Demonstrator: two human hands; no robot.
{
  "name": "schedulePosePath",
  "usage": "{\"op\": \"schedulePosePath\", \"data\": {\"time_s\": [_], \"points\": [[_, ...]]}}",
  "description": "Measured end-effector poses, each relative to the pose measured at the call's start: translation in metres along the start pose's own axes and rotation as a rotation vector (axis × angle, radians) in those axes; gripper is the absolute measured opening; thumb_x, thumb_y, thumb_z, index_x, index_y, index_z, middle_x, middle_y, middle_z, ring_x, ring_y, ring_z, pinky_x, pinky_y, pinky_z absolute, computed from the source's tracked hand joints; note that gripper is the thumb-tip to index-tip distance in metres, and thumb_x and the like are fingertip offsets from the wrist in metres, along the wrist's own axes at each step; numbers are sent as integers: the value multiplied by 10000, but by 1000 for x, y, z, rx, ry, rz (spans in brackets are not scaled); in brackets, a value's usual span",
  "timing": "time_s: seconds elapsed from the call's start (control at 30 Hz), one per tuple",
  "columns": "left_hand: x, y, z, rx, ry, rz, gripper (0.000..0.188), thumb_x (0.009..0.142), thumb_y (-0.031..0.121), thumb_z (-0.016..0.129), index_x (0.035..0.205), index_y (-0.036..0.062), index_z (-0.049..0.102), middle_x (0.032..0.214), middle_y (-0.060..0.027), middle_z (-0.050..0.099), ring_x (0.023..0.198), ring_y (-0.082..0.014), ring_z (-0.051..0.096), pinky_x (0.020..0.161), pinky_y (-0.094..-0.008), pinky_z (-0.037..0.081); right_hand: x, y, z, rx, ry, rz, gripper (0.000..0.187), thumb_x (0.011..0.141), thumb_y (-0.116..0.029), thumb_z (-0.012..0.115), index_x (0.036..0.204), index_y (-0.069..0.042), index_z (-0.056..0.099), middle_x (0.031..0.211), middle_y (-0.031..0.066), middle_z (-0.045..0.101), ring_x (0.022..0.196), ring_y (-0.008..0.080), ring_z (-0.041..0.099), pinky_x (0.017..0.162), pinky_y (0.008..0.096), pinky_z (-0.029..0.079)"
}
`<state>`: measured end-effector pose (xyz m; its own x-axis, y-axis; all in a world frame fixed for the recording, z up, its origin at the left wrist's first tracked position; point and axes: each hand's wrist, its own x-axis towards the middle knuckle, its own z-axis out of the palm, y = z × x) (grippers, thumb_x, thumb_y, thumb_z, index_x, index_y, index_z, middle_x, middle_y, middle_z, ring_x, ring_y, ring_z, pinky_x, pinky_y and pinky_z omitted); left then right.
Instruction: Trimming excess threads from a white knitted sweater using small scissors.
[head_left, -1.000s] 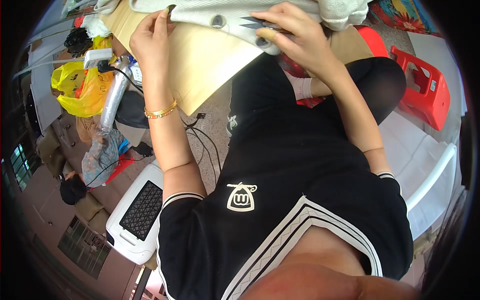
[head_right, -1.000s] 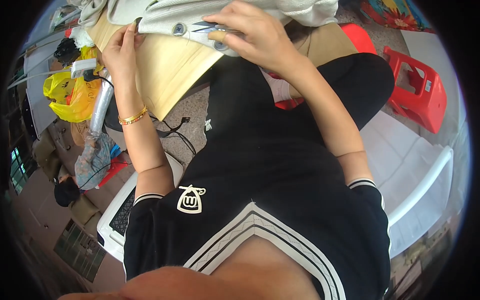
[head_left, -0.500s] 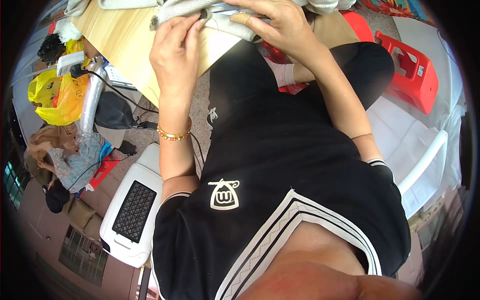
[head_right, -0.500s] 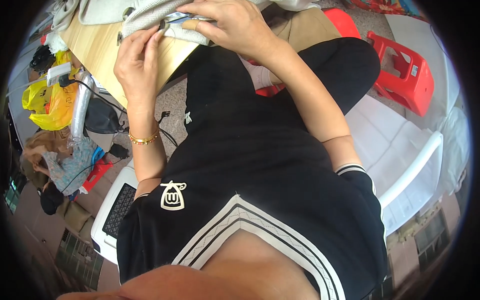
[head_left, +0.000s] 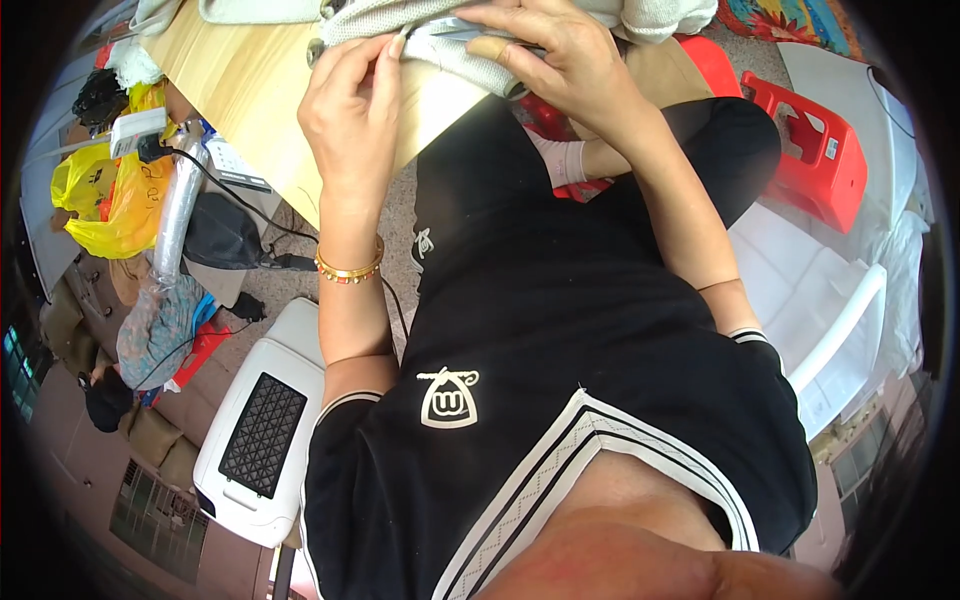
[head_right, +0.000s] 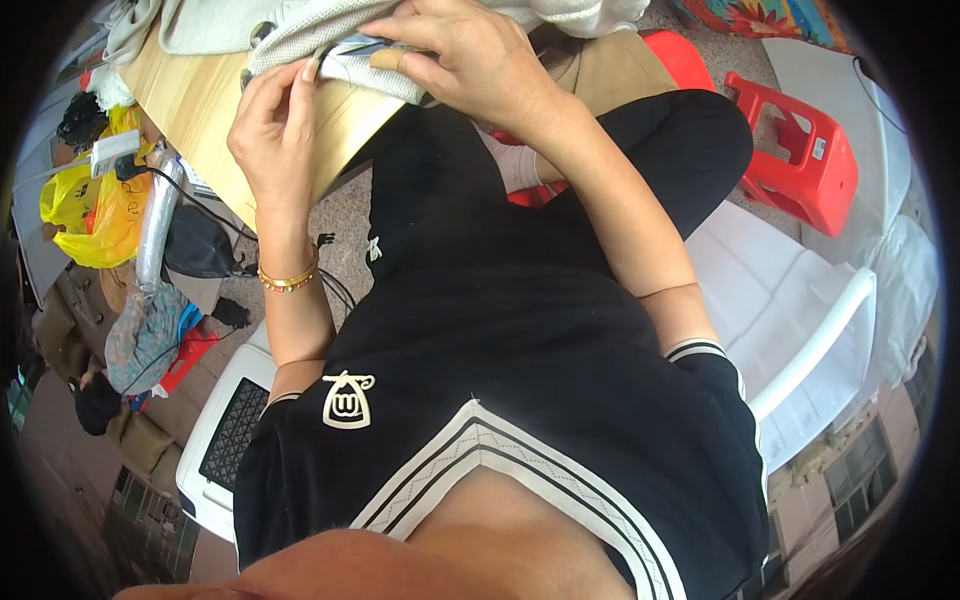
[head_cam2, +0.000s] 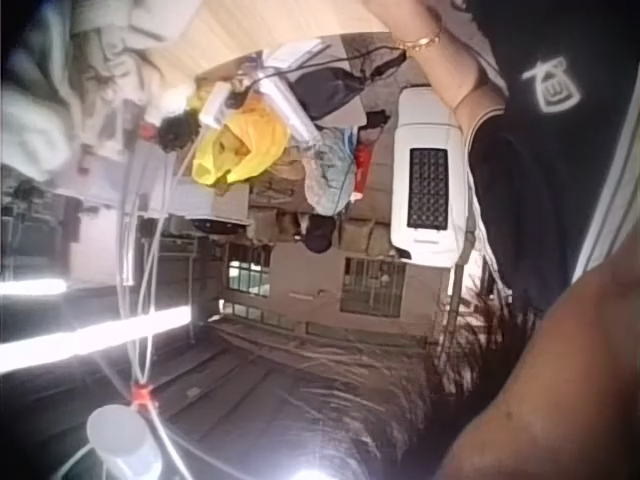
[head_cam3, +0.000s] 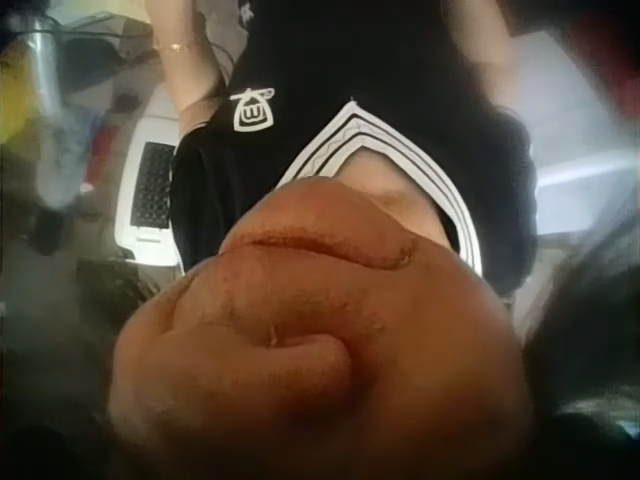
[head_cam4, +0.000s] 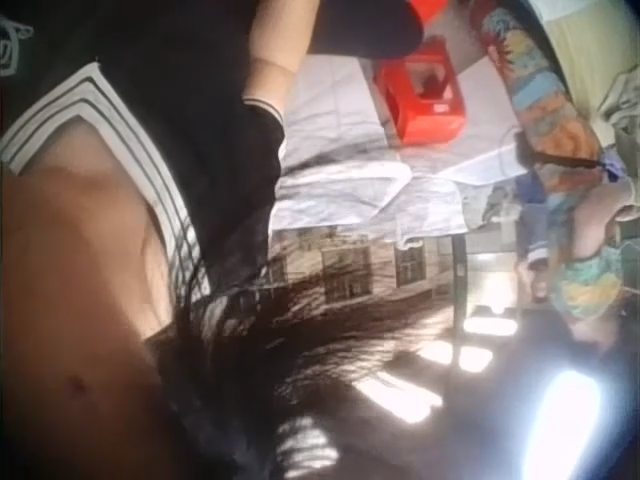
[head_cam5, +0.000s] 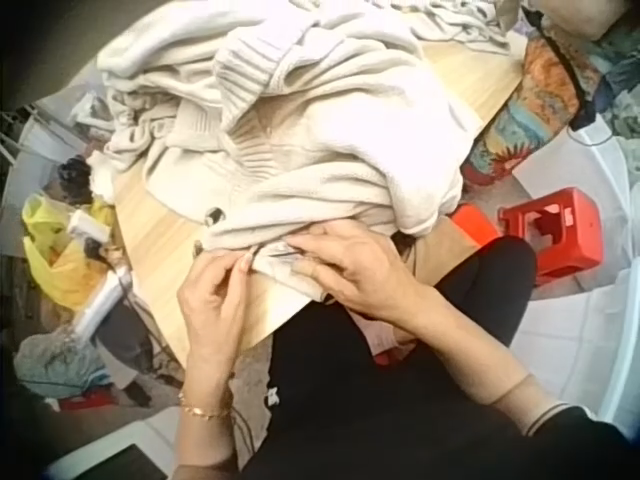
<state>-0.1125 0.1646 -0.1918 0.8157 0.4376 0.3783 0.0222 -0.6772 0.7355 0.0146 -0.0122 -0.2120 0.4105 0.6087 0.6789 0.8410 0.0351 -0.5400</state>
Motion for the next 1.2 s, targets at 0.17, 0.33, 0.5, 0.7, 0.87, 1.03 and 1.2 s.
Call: {"op": "schedulePosePath", "data": {"time_s": [0.17,0.33,0.5,0.7,0.87,1.03,1.2], "points": [[-6,2,-1,-382,-4,-201,105,945,12,677,1006,-56,729,980,-83,694,829,-118,683,760,-233,560,4,0,0,-89,21,-94,304,879,-127,720,1169,-38,702,994,119,688,890,288,663,748,346,530],[-8,12,-3,-493,13,-212,109,941,-4,677,1021,-56,729,997,-84,689,825,-120,680,762,-232,558,22,-33,-22,51,-123,266,299,876,-109,724,1166,-39,707,953,103,681,845,264,658,701,328,522],[-4,19,-1,-481,9,-154,105,934,-8,683,1015,-52,733,983,-80,693,826,-111,669,753,-227,547,12,2,-7,-108,109,-229,310,874,-147,734,1170,-62,710,938,80,655,814,252,647,672,328,511],[-2,22,0,-377,-7,-102,96,915,-1,704,995,-42,740,932,-70,703,804,-105,658,728,-224,529,8,6,-6,-153,127,-257,325,866,-189,746,1176,-95,717,926,58,637,807,239,637,667,332,508],[-1,23,-1,-387,-61,-98,98,911,5,710,993,-38,743,936,-72,706,805,-108,660,731,-223,525,7,10,-8,-192,130,-316,341,846,-187,763,1176,-111,720,920,51,637,793,240,622,662,335,506],[-2,23,-1,-400,-86,-94,94,910,6,710,986,-38,745,931,-67,705,810,-102,656,735,-219,519,6,11,-11,-202,121,-340,343,824,-178,776,1158,-119,725,902,43,634,774,237,608,651,330,501],[-1,23,-3,-402,-122,-103,93,914,13,708,984,-35,747,924,-56,703,808,-94,653,729,-216,516,10,7,-13,-253,128,-355,321,823,-169,771,1138,-121,727,872,32,628,767,221,607,644,320,498]]}}
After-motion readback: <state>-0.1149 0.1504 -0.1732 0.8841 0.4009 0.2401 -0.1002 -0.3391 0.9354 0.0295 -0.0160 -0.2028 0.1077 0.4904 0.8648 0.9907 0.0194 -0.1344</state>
